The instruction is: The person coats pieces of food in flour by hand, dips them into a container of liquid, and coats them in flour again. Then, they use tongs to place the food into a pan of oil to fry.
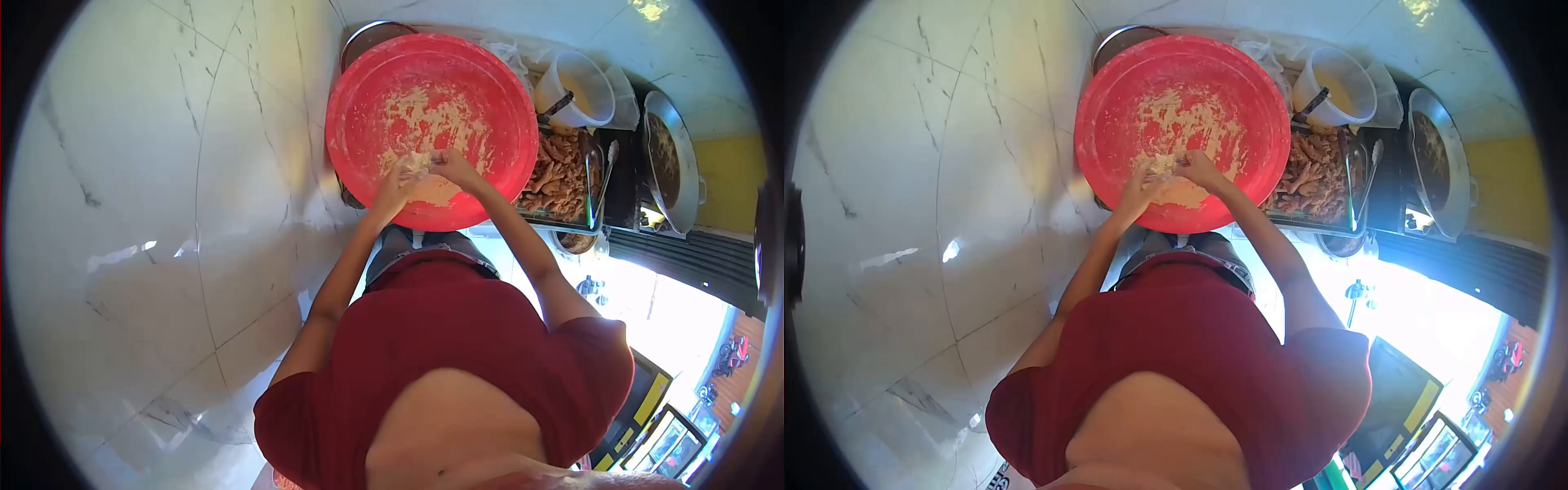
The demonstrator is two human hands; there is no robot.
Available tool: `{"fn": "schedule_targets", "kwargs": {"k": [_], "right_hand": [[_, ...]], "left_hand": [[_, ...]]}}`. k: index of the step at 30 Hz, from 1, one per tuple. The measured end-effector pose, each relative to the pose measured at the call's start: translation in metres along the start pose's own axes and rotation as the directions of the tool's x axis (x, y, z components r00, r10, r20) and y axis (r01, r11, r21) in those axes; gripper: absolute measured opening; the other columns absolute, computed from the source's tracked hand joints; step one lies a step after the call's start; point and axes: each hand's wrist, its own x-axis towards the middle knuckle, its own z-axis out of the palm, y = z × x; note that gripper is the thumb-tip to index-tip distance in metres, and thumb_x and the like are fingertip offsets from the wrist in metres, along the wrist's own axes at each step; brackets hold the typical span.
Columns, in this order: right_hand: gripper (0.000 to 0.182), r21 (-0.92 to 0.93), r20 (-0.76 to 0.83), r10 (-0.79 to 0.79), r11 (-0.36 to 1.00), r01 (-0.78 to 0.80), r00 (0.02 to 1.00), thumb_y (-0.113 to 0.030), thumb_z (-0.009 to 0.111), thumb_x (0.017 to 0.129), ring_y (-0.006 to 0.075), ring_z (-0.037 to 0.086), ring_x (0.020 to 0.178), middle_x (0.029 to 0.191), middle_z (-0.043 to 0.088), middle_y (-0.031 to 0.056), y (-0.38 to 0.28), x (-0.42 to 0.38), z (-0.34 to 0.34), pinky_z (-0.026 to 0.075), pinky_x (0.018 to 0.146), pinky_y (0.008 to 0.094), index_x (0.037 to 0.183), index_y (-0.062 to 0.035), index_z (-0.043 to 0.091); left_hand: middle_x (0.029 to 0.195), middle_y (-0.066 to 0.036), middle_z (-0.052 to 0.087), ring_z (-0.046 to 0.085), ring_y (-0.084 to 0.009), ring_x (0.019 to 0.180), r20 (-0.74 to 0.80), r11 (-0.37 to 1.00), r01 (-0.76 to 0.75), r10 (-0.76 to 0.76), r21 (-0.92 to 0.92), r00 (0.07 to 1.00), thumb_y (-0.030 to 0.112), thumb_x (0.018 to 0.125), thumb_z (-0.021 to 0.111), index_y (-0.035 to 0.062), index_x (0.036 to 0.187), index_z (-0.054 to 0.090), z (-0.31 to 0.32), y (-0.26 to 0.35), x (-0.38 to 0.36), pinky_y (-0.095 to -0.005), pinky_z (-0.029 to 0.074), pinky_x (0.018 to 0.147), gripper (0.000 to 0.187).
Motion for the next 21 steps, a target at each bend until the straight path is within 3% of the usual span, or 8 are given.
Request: {"fn": "schedule_targets", "kwargs": {"k": [2,5,8,11,14,17,21], "right_hand": [[0.034,0.22,-0.097,-0.181,0.955,0.198,0.979,-0.01,0.061,0.079,0.0091,0.06,0.079,0.091,0.066,0.0071,-0.024,-0.017,0.008,0.047,0.073,0.023,0.11,0.0039,0.06],[0.025,-0.063,-0.335,-0.255,0.967,0.248,0.907,-0.015,0.065,0.076,0.01,0.059,0.071,0.079,0.067,0.0069,-0.074,-0.056,-0.006,0.046,0.063,0.0236,0.097,-0.002,0.067],[0.026,-0.127,-0.388,-0.263,0.964,0.232,0.883,-0.017,0.065,0.078,0.0123,0.06,0.068,0.076,0.067,0.008,-0.028,-0.028,-0.031,0.047,0.062,0.0274,0.099,-0.0011,0.066],[0.029,-0.197,-0.403,-0.228,0.967,0.159,0.886,-0.021,0.065,0.078,0.0166,0.061,0.068,0.074,0.066,0.0107,-0.026,-0.034,-0.033,0.047,0.063,0.0304,0.099,-0.0004,0.065],[0.033,-0.252,-0.4,-0.292,0.946,0.202,0.869,-0.027,0.067,0.077,0.0202,0.061,0.064,0.07,0.064,0.0121,-0.028,-0.034,-0.031,0.048,0.061,0.0326,0.095,0.0003,0.066],[0.029,-0.275,-0.439,-0.151,0.961,0.027,0.886,-0.028,0.066,0.082,0.0086,0.052,0.062,0.065,0.058,0.0023,-0.04,-0.04,-0.029,0.043,0.058,0.0259,0.089,0.0003,0.066],[0.034,-0.26,-0.45,-0.241,0.957,0.132,0.86,-0.032,0.066,0.081,0.0087,0.054,0.067,0.072,0.061,0.004,-0.039,-0.043,-0.032,0.044,0.062,0.0268,0.089,0.0005,0.066]], "left_hand": [[0.098,-0.01,0.064,0.06,-0.0125,0.08,0.044,0.909,0.104,-0.094,-0.404,0.995,0.03,0.087,0.061,-0.0015,0.115,0.055,0.018,-0.016,0.01,-0.0244,0.047,0.071,0.043],[0.088,-0.006,0.064,0.057,-0.009,0.075,0.113,0.886,0.109,-0.064,-0.451,0.991,0.019,0.09,0.057,-0.0037,0.108,0.059,0.014,0.023,0.012,-0.0221,0.045,0.066,0.029],[0.082,-0.003,0.062,0.055,-0.008,0.072,0.033,0.883,0.064,-0.055,-0.464,0.998,0.014,0.091,0.054,-0.0042,0.105,0.061,0.005,0.038,0.018,-0.022,0.045,0.065,0.024],[0.083,-0.004,0.063,0.058,-0.0082,0.075,0.024,0.911,0.059,-0.054,-0.409,0.998,0.013,0.091,0.055,-0.0042,0.106,0.06,0.007,0.029,0.025,-0.0213,0.046,0.067,0.024],[0.085,-0.003,0.063,0.058,-0.0069,0.076,0.102,0.921,0.099,-0.064,-0.377,0.993,0.018,0.091,0.055,-0.001,0.106,0.061,0.005,0.042,0.03,-0.0195,0.043,0.06,0.025],[0.088,-0.004,0.063,0.059,-0.0081,0.077,0.12,0.844,0.15,-0.102,-0.514,0.987,0.022,0.092,0.054,-0.0002,0.104,0.06,0.011,0.055,0.03,-0.0195,0.043,0.059,0.026],[0.089,-0.003,0.061,0.056,-0.0062,0.072,0.132,0.822,0.141,-0.081,-0.552,0.988,0.025,0.093,0.052,0.0001,0.106,0.059,0.011,0.053,0.034,-0.0205,0.043,0.057,0.029]]}}
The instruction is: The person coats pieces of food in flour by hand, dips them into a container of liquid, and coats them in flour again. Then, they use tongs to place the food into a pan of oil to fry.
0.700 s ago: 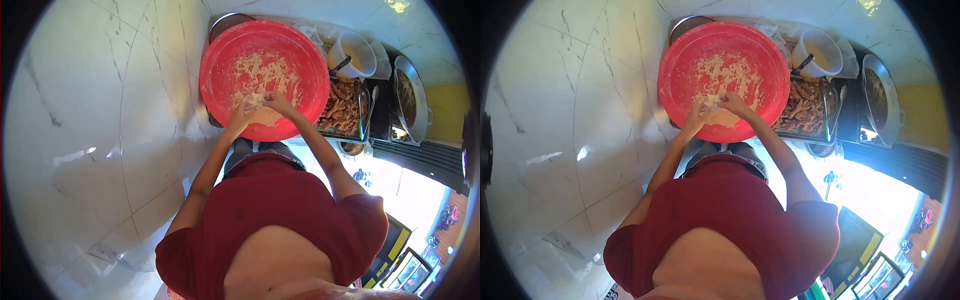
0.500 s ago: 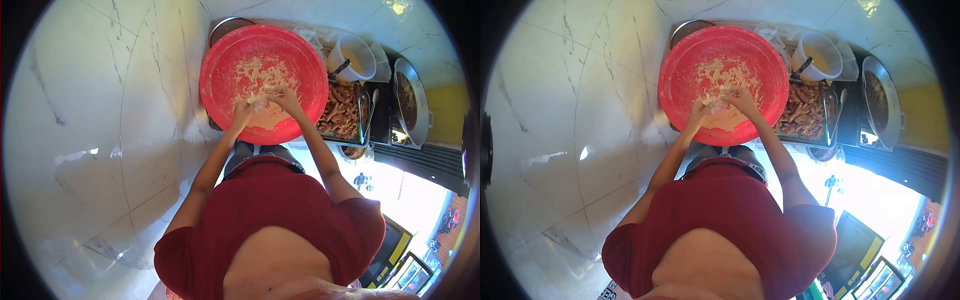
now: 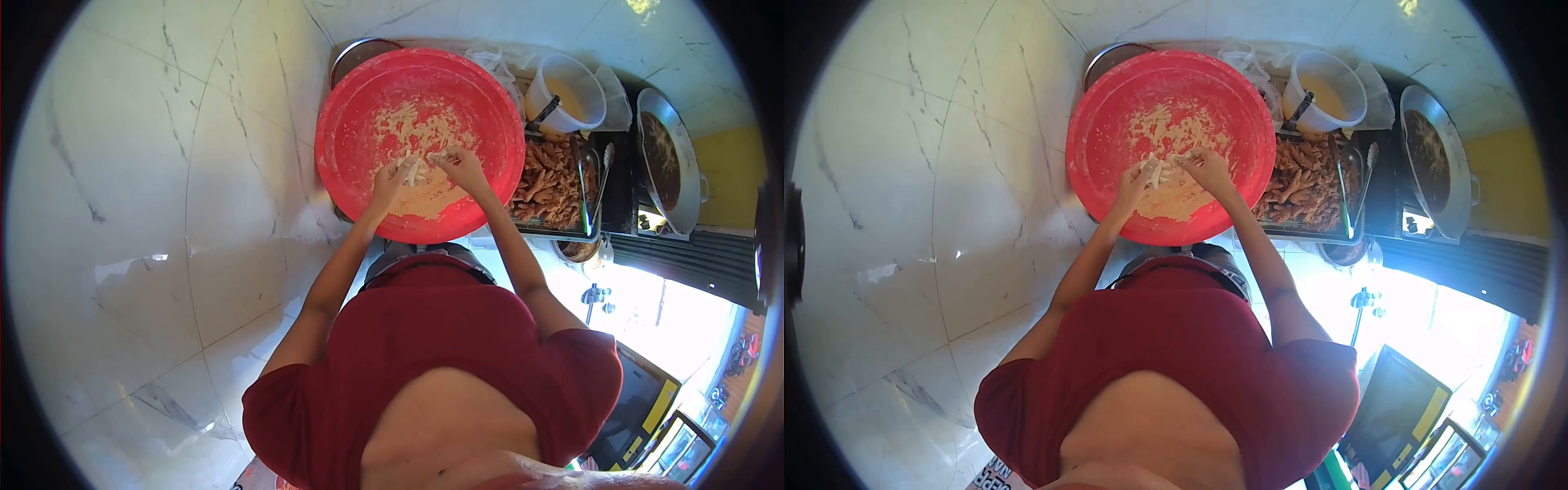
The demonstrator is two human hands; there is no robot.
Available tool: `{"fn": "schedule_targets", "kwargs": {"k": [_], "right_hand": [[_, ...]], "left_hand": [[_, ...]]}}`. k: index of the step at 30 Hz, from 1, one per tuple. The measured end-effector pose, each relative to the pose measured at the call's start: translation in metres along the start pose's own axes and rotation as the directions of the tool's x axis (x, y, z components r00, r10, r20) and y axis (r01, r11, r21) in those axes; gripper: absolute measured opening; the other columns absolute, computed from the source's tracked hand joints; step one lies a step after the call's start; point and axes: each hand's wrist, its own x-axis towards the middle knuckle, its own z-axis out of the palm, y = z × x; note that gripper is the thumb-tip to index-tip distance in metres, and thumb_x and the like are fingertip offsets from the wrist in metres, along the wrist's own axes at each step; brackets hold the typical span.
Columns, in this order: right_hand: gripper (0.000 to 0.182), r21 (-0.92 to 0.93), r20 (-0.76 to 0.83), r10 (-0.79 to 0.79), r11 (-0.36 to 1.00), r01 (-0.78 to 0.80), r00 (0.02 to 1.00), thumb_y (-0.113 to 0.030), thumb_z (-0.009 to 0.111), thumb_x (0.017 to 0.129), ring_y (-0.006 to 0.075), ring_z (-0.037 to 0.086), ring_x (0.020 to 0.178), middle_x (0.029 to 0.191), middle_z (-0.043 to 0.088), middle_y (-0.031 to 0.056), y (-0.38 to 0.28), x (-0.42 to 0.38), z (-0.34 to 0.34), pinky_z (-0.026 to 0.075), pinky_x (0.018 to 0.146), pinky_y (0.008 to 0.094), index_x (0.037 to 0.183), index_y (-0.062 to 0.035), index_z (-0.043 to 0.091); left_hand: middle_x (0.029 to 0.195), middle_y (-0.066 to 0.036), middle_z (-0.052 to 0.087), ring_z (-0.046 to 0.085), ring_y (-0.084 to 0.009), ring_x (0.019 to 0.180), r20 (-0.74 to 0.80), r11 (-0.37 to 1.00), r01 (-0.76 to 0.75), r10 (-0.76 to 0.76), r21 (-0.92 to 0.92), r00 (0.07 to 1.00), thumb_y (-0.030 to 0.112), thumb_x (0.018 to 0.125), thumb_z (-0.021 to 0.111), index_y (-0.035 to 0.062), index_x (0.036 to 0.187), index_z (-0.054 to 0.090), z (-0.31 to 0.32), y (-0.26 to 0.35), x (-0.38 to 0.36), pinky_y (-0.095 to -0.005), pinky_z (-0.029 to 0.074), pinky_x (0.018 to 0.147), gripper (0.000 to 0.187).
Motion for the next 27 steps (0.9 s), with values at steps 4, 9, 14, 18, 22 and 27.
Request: {"fn": "schedule_targets", "kwargs": {"k": [4,9,14,18,22,27], "right_hand": [[0.033,0.048,0.049,-0.011,0.999,0.009,0.999,-0.029,0.064,0.084,0.0087,0.056,0.073,0.082,0.065,0.0048,0.013,0.004,0.0,0.045,0.065,0.0262,0.098,0.0006,0.065],[0.029,0.328,0.11,-0.095,0.943,0.054,0.989,-0.022,0.06,0.086,0.0094,0.058,0.076,0.086,0.066,0.0041,-0.005,0.004,0.008,0.045,0.069,0.0248,0.105,-0.0002,0.064],[0.027,0.288,0.232,-0.047,0.958,-0.022,0.972,-0.018,0.058,0.086,0.0087,0.058,0.075,0.084,0.066,0.0038,0.013,0.017,0.017,0.045,0.067,0.0244,0.104,0.0008,0.063],[0.025,0.164,0.194,-0.069,0.986,0.037,0.979,-0.017,0.056,0.087,0.0081,0.057,0.075,0.084,0.065,0.003,-0.003,0.014,0.017,0.045,0.068,0.0241,0.102,0.0016,0.063],[0.026,0.349,0.162,0.003,0.935,-0.06,0.987,-0.018,0.056,0.088,0.0083,0.057,0.081,0.089,0.065,0.0026,-0.008,0.008,0.023,0.046,0.071,0.0245,0.102,0.0019,0.063],[0.029,0.507,0.054,-0.13,0.858,0.085,0.99,-0.016,0.059,0.086,0.0077,0.057,0.085,0.094,0.065,0.0029,-0.026,0.0,0.028,0.046,0.073,0.0239,0.108,0.0019,0.062]], "left_hand": [[0.086,-0.001,0.06,0.053,-0.0039,0.07,-0.041,0.985,-0.126,0.132,0.117,0.99,0.027,0.094,0.052,0.0,0.108,0.058,0.004,-0.002,0.004,-0.0194,0.041,0.057,0.031],[0.082,0.001,0.058,0.05,-0.0029,0.069,0.093,0.976,-0.072,0.054,0.204,0.994,0.027,0.093,0.052,0.0001,0.108,0.058,0.009,0.01,-0.001,-0.0187,0.037,0.057,0.031],[0.082,-0.001,0.06,0.051,-0.0043,0.072,0.13,0.904,-0.037,-0.021,0.425,0.991,0.023,0.092,0.053,-0.0017,0.102,0.059,0.013,0.018,-0.009,-0.0192,0.039,0.06,0.027],[0.082,-0.001,0.06,0.052,-0.0042,0.073,0.138,0.968,-0.045,0.011,0.249,0.99,0.019,0.093,0.051,-0.0019,0.104,0.059,0.012,0.015,-0.013,-0.0197,0.041,0.063,0.025],[0.083,0.0,0.06,0.052,-0.004,0.072,0.0,0.981,-0.067,0.068,0.184,0.998,0.022,0.094,0.051,-0.0014,0.104,0.06,0.0,-0.006,-0.009,-0.0198,0.041,0.063,0.028],[0.091,-0.004,0.063,0.058,-0.0072,0.08,-0.113,0.984,-0.178,0.179,0.017,0.977,0.023,0.095,0.049,-0.0041,0.107,0.058,-0.008,-0.015,0.0,-0.0209,0.046,0.07,0.031]]}}
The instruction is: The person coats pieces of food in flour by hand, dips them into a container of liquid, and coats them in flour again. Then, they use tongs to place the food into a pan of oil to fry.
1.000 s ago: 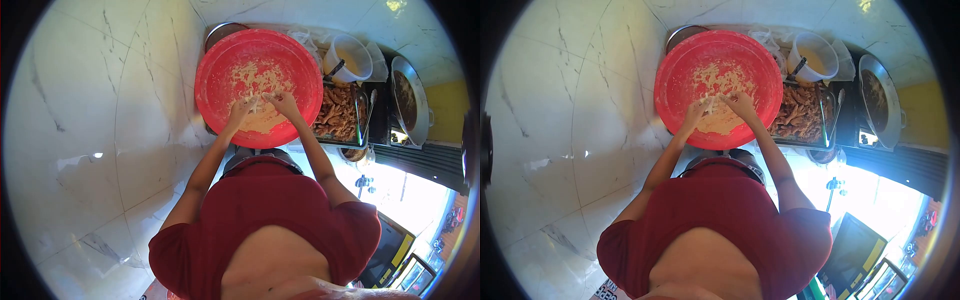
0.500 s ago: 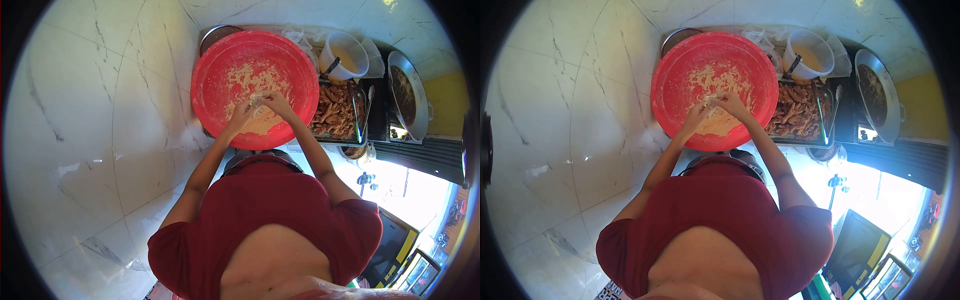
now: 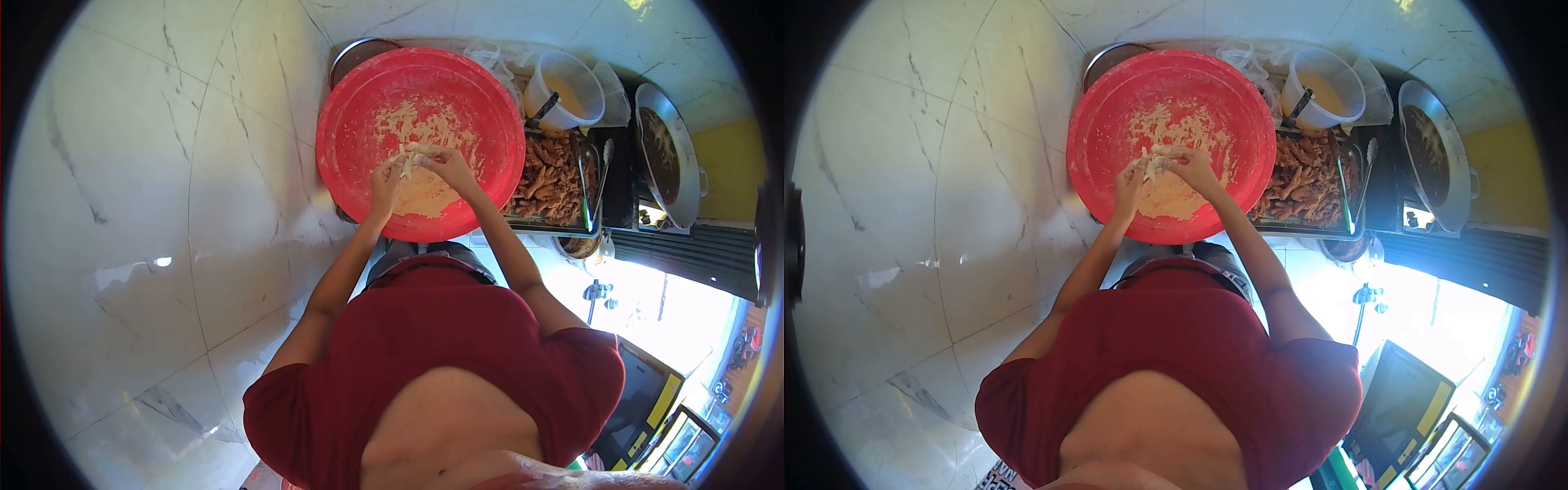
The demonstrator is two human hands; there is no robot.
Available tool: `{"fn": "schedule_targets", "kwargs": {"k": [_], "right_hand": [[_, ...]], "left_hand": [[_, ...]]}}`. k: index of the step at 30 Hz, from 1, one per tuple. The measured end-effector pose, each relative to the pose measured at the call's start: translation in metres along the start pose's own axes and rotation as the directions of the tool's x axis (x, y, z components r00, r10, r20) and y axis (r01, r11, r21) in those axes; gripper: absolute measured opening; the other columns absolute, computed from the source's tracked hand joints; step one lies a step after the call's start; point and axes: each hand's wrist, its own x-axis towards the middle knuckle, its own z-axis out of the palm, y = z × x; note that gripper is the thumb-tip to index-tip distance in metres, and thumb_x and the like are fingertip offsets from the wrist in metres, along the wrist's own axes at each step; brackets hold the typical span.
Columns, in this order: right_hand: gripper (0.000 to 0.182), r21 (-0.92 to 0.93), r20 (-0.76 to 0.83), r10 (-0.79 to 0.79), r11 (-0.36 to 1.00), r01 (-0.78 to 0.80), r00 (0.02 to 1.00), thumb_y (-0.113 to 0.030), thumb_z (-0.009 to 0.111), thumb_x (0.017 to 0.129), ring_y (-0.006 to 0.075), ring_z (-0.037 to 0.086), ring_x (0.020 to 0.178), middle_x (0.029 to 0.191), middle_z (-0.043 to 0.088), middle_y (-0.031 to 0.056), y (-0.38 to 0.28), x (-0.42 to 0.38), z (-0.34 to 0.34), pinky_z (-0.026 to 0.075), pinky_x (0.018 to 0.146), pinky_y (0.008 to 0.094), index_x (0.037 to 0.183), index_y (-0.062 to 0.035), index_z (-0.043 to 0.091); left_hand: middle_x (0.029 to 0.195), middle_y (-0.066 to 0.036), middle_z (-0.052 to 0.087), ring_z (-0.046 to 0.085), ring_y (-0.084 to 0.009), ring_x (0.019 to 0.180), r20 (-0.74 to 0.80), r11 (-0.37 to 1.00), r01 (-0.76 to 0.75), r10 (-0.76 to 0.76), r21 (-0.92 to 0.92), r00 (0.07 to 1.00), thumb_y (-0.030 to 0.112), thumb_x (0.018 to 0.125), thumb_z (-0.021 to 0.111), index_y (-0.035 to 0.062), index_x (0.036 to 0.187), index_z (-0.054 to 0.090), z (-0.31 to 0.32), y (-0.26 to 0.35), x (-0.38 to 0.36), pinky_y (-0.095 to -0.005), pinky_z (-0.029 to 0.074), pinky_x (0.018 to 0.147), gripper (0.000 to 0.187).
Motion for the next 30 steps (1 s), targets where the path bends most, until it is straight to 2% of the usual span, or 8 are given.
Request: {"fn": "schedule_targets", "kwargs": {"k": [2,8,11,14,17,20,24,30], "right_hand": [[0.029,-0.019,0.002,-0.057,0.998,0.057,0.998,-0.012,0.06,0.084,0.0078,0.058,0.085,0.096,0.065,0.0035,0.014,0.001,0.002,0.046,0.074,0.0232,0.11,0.002,0.061],[0.027,-0.056,-0.102,0.116,0.991,-0.122,0.988,-0.011,0.062,0.082,0.0089,0.059,0.078,0.088,0.066,0.0044,0.005,0.001,0.001,0.048,0.068,0.0231,0.106,0.0017,0.062],[0.031,-0.036,-0.06,0.099,0.994,-0.101,0.993,-0.011,0.06,0.083,0.0091,0.058,0.083,0.094,0.064,0.0048,0.005,-0.002,0.002,0.047,0.074,0.0246,0.112,0.0012,0.059],[0.037,0.076,-0.077,0.053,0.996,-0.047,0.996,-0.012,0.058,0.086,0.0103,0.056,0.093,0.105,0.062,0.0066,-0.004,-0.005,0.006,0.045,0.082,0.0265,0.12,-0.0001,0.054],[0.04,-0.091,-0.047,0.128,0.987,-0.132,0.991,-0.016,0.057,0.088,0.0114,0.054,0.1,0.113,0.058,0.0077,0.001,-0.01,0.002,0.043,0.088,0.0275,0.125,-0.0015,0.049],[0.038,-0.075,0.092,0.036,0.997,-0.029,0.995,-0.019,0.056,0.089,0.0119,0.056,0.097,0.11,0.06,0.0075,0.027,-0.012,-0.002,0.044,0.086,0.0268,0.122,-0.0017,0.052],[0.033,-0.09,0.088,0.144,0.987,-0.136,0.986,-0.02,0.057,0.089,0.0109,0.058,0.092,0.101,0.063,0.0056,0.013,-0.013,0.003,0.044,0.083,0.0253,0.113,0.003,0.057],[0.029,0.075,-0.092,0.224,0.973,-0.217,0.97,-0.022,0.059,0.087,0.0081,0.058,0.083,0.09,0.065,0.0025,0.034,-0.002,0.0,0.046,0.077,0.0242,0.102,0.0021,0.064]], "left_hand": [[0.092,-0.004,0.063,0.057,-0.0063,0.082,0.025,1.0,-0.001,0.001,-0.03,1.0,0.018,0.095,0.048,-0.005,0.108,0.058,0.003,0.004,0.0,-0.0202,0.045,0.071,0.028],[0.1,-0.006,0.062,0.06,-0.0096,0.084,0.162,0.943,0.315,-0.295,-0.112,0.942,0.024,0.095,0.049,-0.0034,0.114,0.055,0.009,0.028,-0.006,-0.0224,0.048,0.075,0.034],[0.099,-0.006,0.062,0.059,-0.0089,0.085,0.208,0.95,0.313,-0.309,0.016,0.928,0.025,0.094,0.05,-0.0031,0.111,0.056,0.0,0.01,-0.009,-0.0231,0.048,0.074,0.033],[0.096,-0.005,0.063,0.059,-0.0079,0.084,0.11,0.957,0.268,-0.256,-0.115,0.961,0.024,0.094,0.05,-0.0034,0.11,0.057,0.008,0.019,-0.016,-0.0225,0.048,0.074,0.032],[0.092,-0.006,0.064,0.061,-0.0088,0.08,0.06,0.959,0.261,-0.255,-0.111,0.965,0.021,0.094,0.049,-0.0016,0.106,0.058,-0.002,0.014,-0.013,-0.0224,0.051,0.069,0.027],[0.092,-0.005,0.064,0.06,-0.0085,0.082,0.096,0.988,0.143,-0.137,-0.064,0.986,0.019,0.094,0.049,-0.0023,0.106,0.058,-0.009,0.011,-0.013,-0.022,0.049,0.07,0.026],[0.09,-0.002,0.062,0.057,-0.0073,0.081,0.141,0.943,0.043,-0.094,0.331,0.986,0.017,0.093,0.05,-0.0028,0.109,0.057,-0.021,-0.005,-0.012,-0.021,0.046,0.072,0.027],[0.086,0.0,0.06,0.053,-0.004,0.078,0.237,0.993,0.115,-0.12,0.036,0.964,0.017,0.091,0.054,-0.0026,0.109,0.059,0.001,0.013,-0.02,-0.0184,0.042,0.069,0.026]]}}
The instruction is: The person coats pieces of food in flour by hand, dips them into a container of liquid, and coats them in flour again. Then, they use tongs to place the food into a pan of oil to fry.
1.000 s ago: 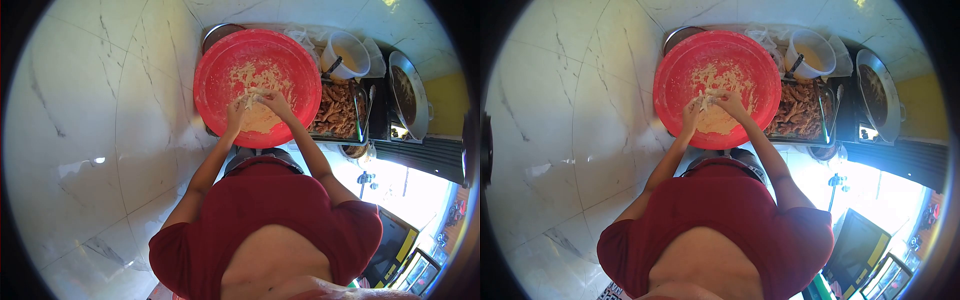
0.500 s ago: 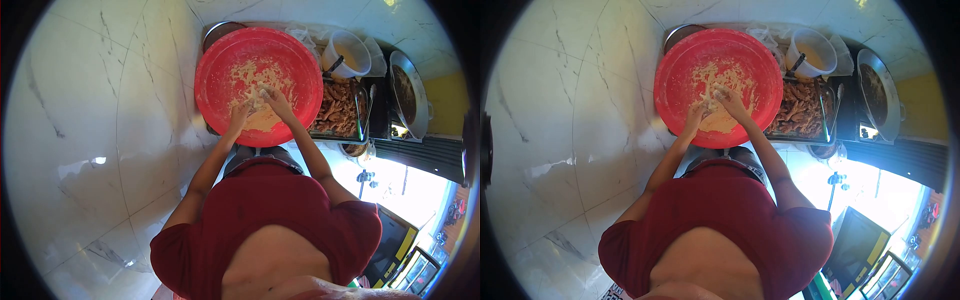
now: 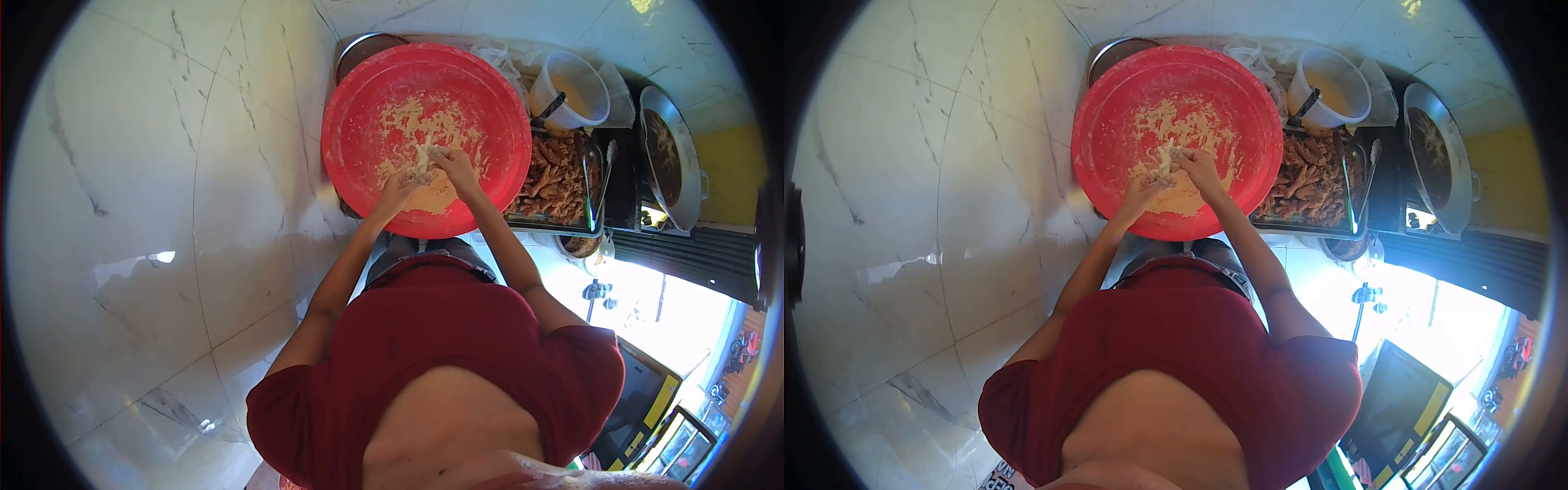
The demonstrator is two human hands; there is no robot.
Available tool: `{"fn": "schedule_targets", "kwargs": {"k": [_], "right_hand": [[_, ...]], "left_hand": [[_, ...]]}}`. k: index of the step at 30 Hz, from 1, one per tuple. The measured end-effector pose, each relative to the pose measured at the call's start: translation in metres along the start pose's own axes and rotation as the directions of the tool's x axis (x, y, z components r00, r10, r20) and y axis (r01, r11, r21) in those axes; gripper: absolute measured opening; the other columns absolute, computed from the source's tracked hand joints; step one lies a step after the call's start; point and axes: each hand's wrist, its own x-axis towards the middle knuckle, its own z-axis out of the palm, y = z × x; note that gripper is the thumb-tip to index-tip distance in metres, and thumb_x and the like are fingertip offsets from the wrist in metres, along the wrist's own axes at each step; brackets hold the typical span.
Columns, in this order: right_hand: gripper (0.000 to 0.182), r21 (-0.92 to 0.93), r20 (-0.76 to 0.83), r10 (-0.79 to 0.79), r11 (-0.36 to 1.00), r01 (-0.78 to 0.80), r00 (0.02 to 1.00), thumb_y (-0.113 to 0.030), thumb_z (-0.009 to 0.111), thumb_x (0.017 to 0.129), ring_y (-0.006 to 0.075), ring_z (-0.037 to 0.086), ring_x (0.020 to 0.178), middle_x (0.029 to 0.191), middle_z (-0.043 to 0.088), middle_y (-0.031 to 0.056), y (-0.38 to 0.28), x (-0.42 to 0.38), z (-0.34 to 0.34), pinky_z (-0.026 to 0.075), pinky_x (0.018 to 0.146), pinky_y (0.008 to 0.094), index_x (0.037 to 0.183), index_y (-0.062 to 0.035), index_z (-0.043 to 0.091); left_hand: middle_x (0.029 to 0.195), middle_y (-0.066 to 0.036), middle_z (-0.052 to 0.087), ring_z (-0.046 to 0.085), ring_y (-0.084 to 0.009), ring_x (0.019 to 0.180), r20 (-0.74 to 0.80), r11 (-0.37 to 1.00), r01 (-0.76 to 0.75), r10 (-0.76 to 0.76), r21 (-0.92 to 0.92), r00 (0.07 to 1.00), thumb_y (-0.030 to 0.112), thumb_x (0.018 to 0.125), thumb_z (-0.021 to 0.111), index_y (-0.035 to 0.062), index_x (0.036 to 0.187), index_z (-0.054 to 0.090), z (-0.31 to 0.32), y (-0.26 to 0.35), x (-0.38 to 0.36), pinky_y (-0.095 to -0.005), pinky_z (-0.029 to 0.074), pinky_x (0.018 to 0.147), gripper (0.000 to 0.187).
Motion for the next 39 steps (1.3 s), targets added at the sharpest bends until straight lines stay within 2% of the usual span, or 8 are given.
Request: {"fn": "schedule_targets", "kwargs": {"k": [14,17,21,24,27,29,35,39], "right_hand": [[0.027,-0.151,0.106,0.113,0.984,-0.097,0.988,-0.028,0.056,0.089,0.0083,0.059,0.082,0.087,0.065,0.0036,0.024,0.022,0.002,0.043,0.072,0.0228,0.096,-0.0028,0.065],[0.031,-0.274,0.01,0.187,0.945,-0.177,0.982,-0.028,0.061,0.085,0.0089,0.057,0.072,0.084,0.065,0.0067,-0.01,0.041,0.002,0.045,0.062,0.0256,0.095,0.0004,0.065],[0.028,0.152,-0.02,0.124,0.981,-0.119,0.992,-0.027,0.065,0.082,0.0163,0.061,0.073,0.087,0.066,0.0112,0.009,0.115,-0.035,0.046,0.061,0.0303,0.092,-0.0011,0.065],[0.026,-0.7,-0.117,-0.449,0.67,0.247,0.886,-0.023,0.066,0.081,0.0265,0.062,0.072,0.089,0.065,0.0136,0.021,0.127,-0.035,0.048,0.064,0.0366,0.094,-0.0009,0.064],[0.027,-0.818,0.329,0.025,0.507,0.271,0.944,-0.016,0.066,0.079,0.0225,0.059,0.091,0.099,0.062,0.014,0.033,0.108,-0.015,0.047,0.078,0.0332,0.104,-0.0072,0.064],[0.026,-0.698,0.583,-0.137,0.421,0.579,0.801,-0.011,0.072,0.068,0.0271,0.055,0.097,0.099,0.058,0.0126,0.068,0.089,-0.003,0.046,0.08,0.0359,0.093,-0.0147,0.069],[0.02,-0.715,0.692,0.04,0.176,0.677,0.721,-0.014,0.074,0.064,0.0283,0.048,0.107,0.112,0.048,0.0126,0.073,0.062,0.014,0.046,0.08,0.0384,0.082,-0.0109,0.068],[0.019,-0.797,0.581,0.242,0.363,0.483,0.777,-0.019,0.073,0.068,0.0295,0.052,0.101,0.099,0.054,0.0152,0.058,0.067,0.004,0.045,0.078,0.0395,0.08,-0.0058,0.066]], "left_hand": [[0.098,-0.006,0.062,0.058,-0.012,0.091,-0.05,0.993,0.115,-0.113,0.04,0.992,0.019,0.095,0.047,-0.0066,0.111,0.055,-0.034,-0.025,-0.002,-0.0257,0.046,0.083,0.031],[0.099,-0.008,0.063,0.059,-0.0147,0.094,-0.204,0.947,-0.012,0.082,0.322,0.975,0.018,0.094,0.047,-0.0043,0.112,0.056,-0.039,-0.022,-0.006,-0.0273,0.045,0.084,0.029],[0.101,-0.011,0.064,0.06,-0.0188,0.094,-0.337,0.794,-0.071,0.335,0.604,0.88,0.018,0.093,0.048,0.0001,0.11,0.059,-0.042,0.015,-0.023,-0.0298,0.045,0.084,0.027],[0.098,-0.014,0.065,0.062,-0.0243,0.09,-0.385,0.743,-0.103,0.454,0.661,0.803,0.019,0.09,0.051,0.0029,0.105,0.061,-0.046,0.024,-0.032,-0.0329,0.046,0.081,0.024],[0.095,-0.013,0.065,0.061,-0.0272,0.085,-0.313,0.62,-0.119,0.542,0.775,0.78,0.017,0.088,0.053,0.0051,0.103,0.062,-0.053,0.014,-0.035,-0.035,0.045,0.08,0.021],[0.094,-0.013,0.065,0.061,-0.029,0.082,-0.168,0.379,-0.098,0.609,0.92,0.775,0.016,0.086,0.054,0.006,0.101,0.063,-0.051,0.011,-0.036,-0.0367,0.044,0.08,0.021],[0.087,-0.011,0.066,0.06,-0.0284,0.079,-0.228,0.378,-0.023,0.604,0.926,0.764,0.015,0.082,0.055,0.0075,0.097,0.064,-0.049,0.009,-0.037,-0.0371,0.042,0.081,0.019],[0.083,-0.008,0.066,0.061,-0.0262,0.076,-0.249,0.417,-0.044,0.62,0.908,0.744,0.014,0.082,0.056,0.0082,0.096,0.065,-0.042,0.02,-0.04,-0.0362,0.042,0.081,0.018]]}}
